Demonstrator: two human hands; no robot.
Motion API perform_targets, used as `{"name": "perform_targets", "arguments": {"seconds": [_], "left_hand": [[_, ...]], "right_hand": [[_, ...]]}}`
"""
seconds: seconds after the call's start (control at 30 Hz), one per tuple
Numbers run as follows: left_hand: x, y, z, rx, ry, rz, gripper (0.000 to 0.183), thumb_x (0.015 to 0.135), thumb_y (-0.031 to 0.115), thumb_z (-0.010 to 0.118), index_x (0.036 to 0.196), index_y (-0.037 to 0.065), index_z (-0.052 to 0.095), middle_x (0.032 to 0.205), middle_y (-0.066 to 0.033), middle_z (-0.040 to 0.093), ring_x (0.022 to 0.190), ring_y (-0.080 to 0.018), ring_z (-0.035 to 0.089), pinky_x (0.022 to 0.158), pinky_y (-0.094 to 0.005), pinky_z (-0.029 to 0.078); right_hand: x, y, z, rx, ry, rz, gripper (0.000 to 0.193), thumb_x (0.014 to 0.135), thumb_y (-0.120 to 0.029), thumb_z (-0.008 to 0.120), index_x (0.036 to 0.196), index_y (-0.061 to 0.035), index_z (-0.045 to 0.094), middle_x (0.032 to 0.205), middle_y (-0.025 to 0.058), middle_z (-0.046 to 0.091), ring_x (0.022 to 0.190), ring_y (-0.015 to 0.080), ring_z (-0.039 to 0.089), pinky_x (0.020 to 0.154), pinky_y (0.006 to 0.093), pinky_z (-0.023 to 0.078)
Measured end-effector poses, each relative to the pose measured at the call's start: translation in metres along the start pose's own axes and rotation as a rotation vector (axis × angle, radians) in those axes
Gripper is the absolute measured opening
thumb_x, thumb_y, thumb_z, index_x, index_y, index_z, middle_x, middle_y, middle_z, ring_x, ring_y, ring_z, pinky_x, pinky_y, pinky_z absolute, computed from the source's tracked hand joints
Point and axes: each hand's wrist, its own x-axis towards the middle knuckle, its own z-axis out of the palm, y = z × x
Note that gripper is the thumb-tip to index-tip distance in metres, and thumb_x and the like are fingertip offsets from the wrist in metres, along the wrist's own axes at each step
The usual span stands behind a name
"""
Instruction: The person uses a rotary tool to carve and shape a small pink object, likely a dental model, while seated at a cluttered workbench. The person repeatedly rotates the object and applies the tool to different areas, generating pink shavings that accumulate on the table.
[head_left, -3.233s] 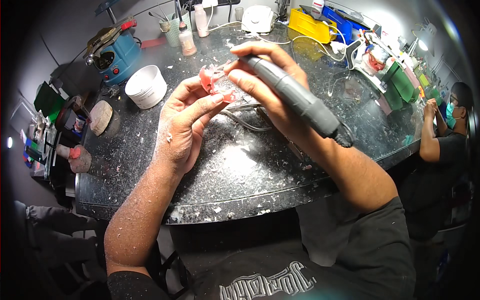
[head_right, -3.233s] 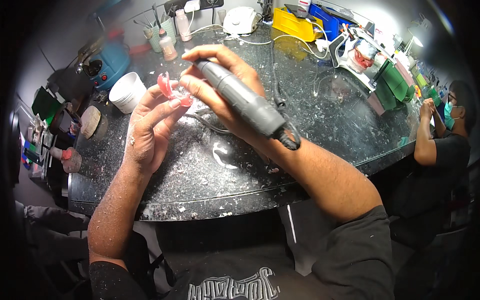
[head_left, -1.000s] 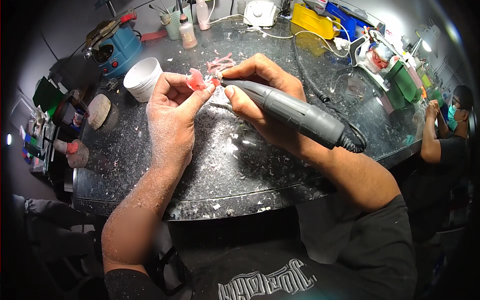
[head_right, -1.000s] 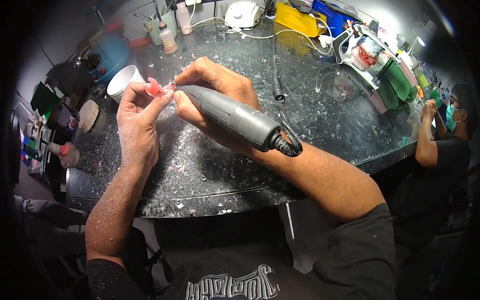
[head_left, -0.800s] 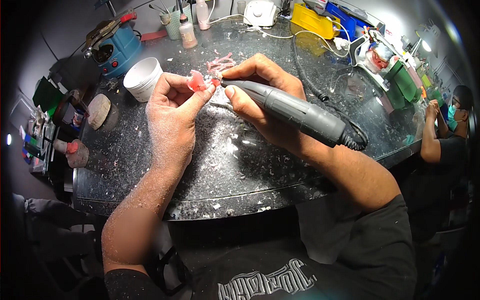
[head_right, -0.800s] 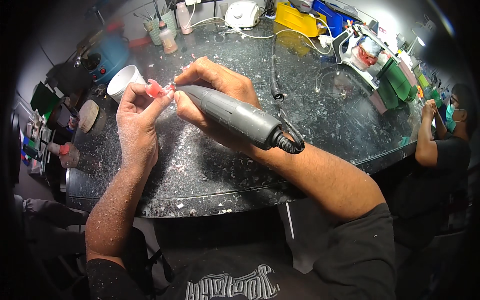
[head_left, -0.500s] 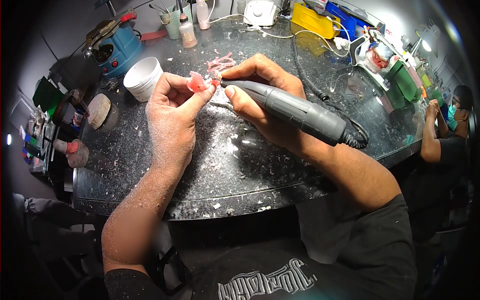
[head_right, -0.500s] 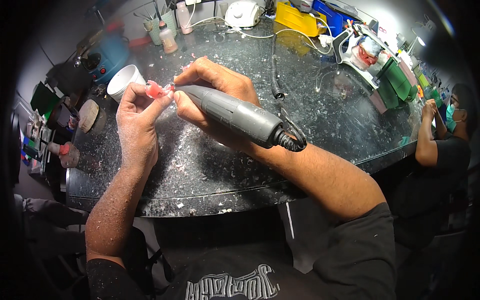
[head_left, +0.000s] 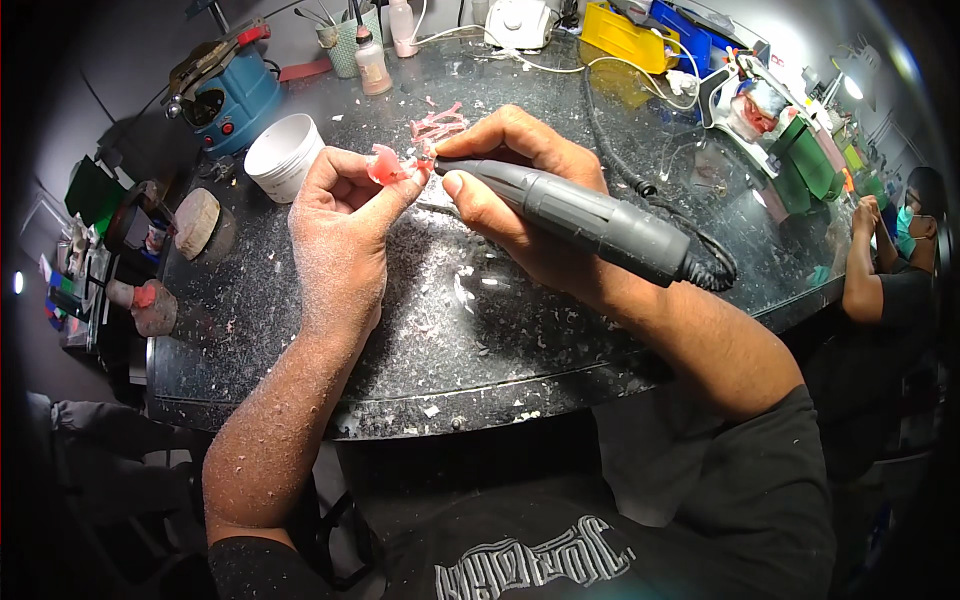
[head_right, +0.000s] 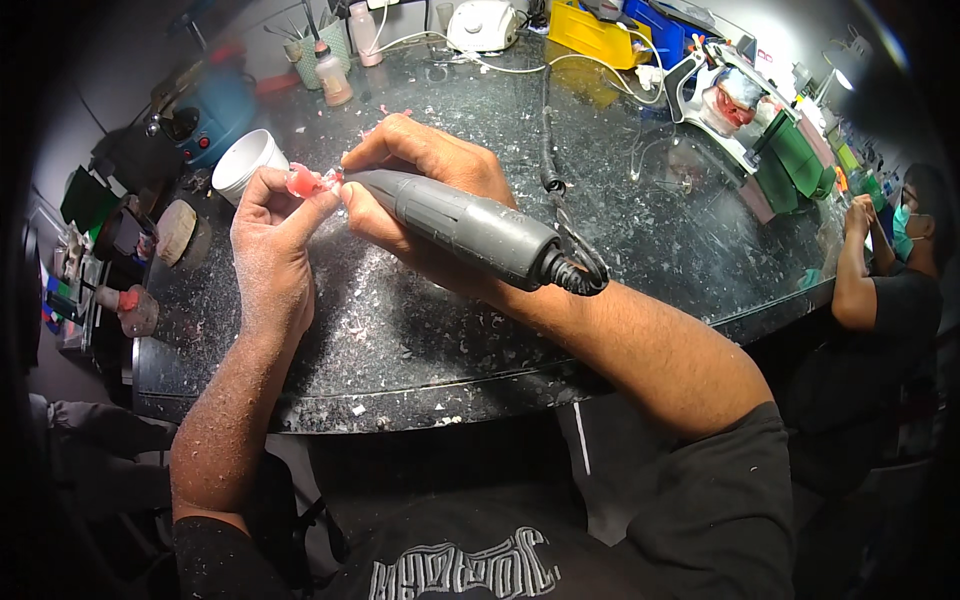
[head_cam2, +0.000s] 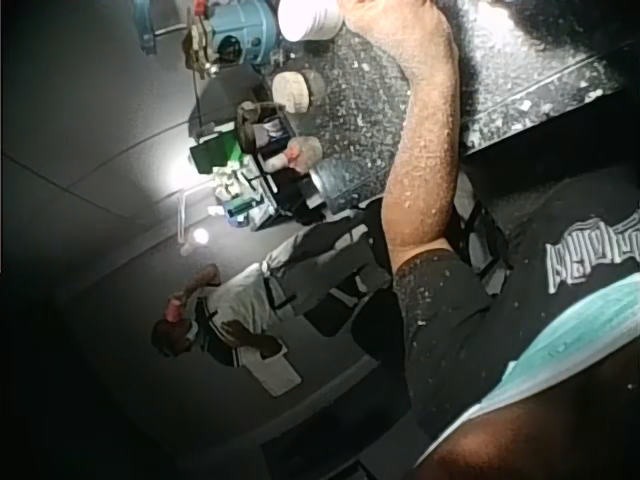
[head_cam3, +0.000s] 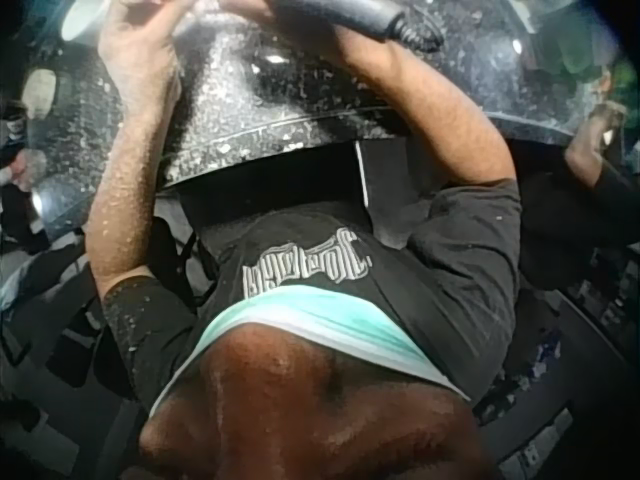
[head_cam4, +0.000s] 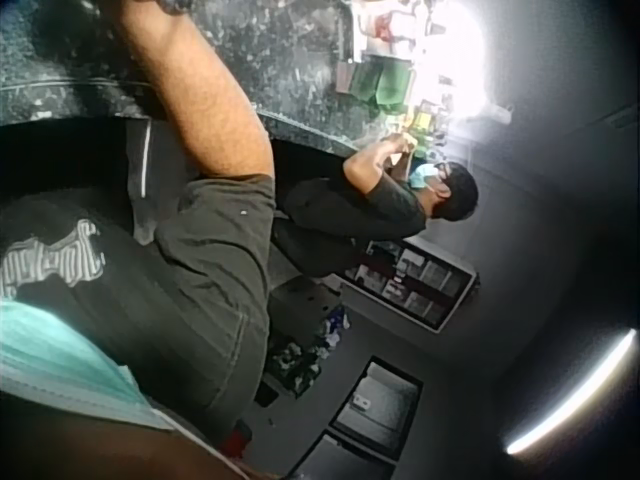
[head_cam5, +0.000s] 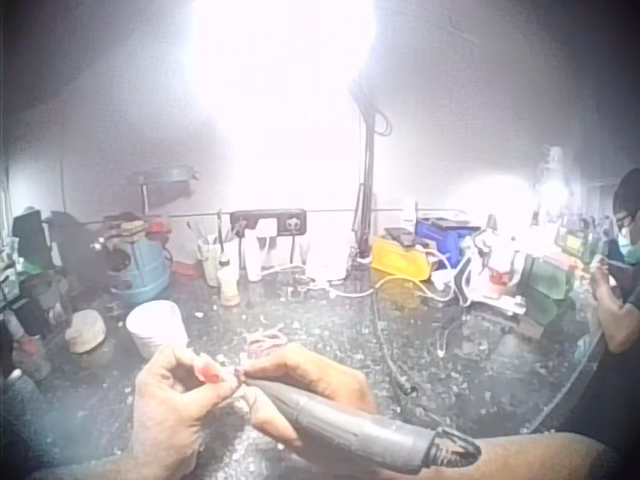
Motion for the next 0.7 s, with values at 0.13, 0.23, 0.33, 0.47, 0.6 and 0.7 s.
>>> {"name": "perform_targets", "arguments": {"seconds": [0.13,0.23,0.33,0.47,0.6,0.7], "left_hand": [[-0.0004,-0.0005,0.0,0.003,0.002,-0.018,0.023,0.086,-0.004,0.078,0.093,0.006,0.059,0.093,-0.004,0.068,0.091,-0.0102,0.066,0.088,-0.0261,0.052],[0.0001,0.0006,0.0,-0.004,-0.001,-0.019,0.023,0.086,-0.005,0.078,0.093,0.005,0.058,0.094,-0.0049,0.069,0.092,-0.0111,0.067,0.089,-0.0266,0.053],[0.0,-0.0003,-0.0005,-0.015,-0.007,-0.021,0.023,0.086,-0.005,0.077,0.093,0.005,0.058,0.095,-0.0059,0.069,0.093,-0.0124,0.068,0.09,-0.0274,0.054],[-0.0003,-0.0007,-0.0009,-0.023,-0.014,-0.015,0.022,0.086,-0.006,0.076,0.093,0.004,0.058,0.095,-0.0069,0.07,0.094,-0.0135,0.069,0.091,-0.0284,0.054],[-0.0005,0.0014,0.0004,-0.02,-0.018,-0.019,0.021,0.087,-0.007,0.075,0.093,0.004,0.058,0.095,-0.0071,0.069,0.094,-0.0142,0.07,0.091,-0.0289,0.055],[-0.0006,0.001,-0.0013,-0.012,-0.02,-0.014,0.021,0.087,-0.007,0.075,0.093,0.003,0.058,0.095,-0.0075,0.069,0.094,-0.0144,0.07,0.092,-0.0291,0.055]], "right_hand": [[-0.0007,0.0002,-0.0002,0.002,-0.005,0.006,0.022,0.094,-0.016,0.072,0.109,-0.0003,0.068,0.096,0.0069,0.07,0.088,0.0108,0.066,0.079,0.0261,0.053],[0.0003,0.0017,0.0007,0.0,0.006,-0.028,0.022,0.094,-0.016,0.072,0.109,-0.0004,0.068,0.096,0.0071,0.07,0.088,0.011,0.066,0.08,0.0261,0.054],[0.0007,0.001,0.0001,-0.038,0.008,-0.062,0.021,0.094,-0.014,0.072,0.108,-0.0005,0.068,0.096,0.0072,0.07,0.088,0.0113,0.066,0.08,0.0263,0.054],[0.0002,0.0012,0.0001,-0.035,-0.004,-0.048,0.02,0.094,-0.013,0.071,0.109,-0.0007,0.068,0.096,0.0072,0.07,0.089,0.0113,0.066,0.081,0.0263,0.054],[-0.0004,0.0,-0.0004,-0.009,-0.017,-0.024,0.02,0.094,-0.012,0.071,0.11,-0.0008,0.068,0.097,0.0069,0.07,0.089,0.011,0.066,0.082,0.0261,0.054],[-0.0003,0.0012,0.0004,-0.008,-0.029,-0.022,0.021,0.094,-0.012,0.071,0.111,-0.0008,0.068,0.098,0.0067,0.07,0.09,0.0108,0.066,0.082,0.026,0.054]]}}
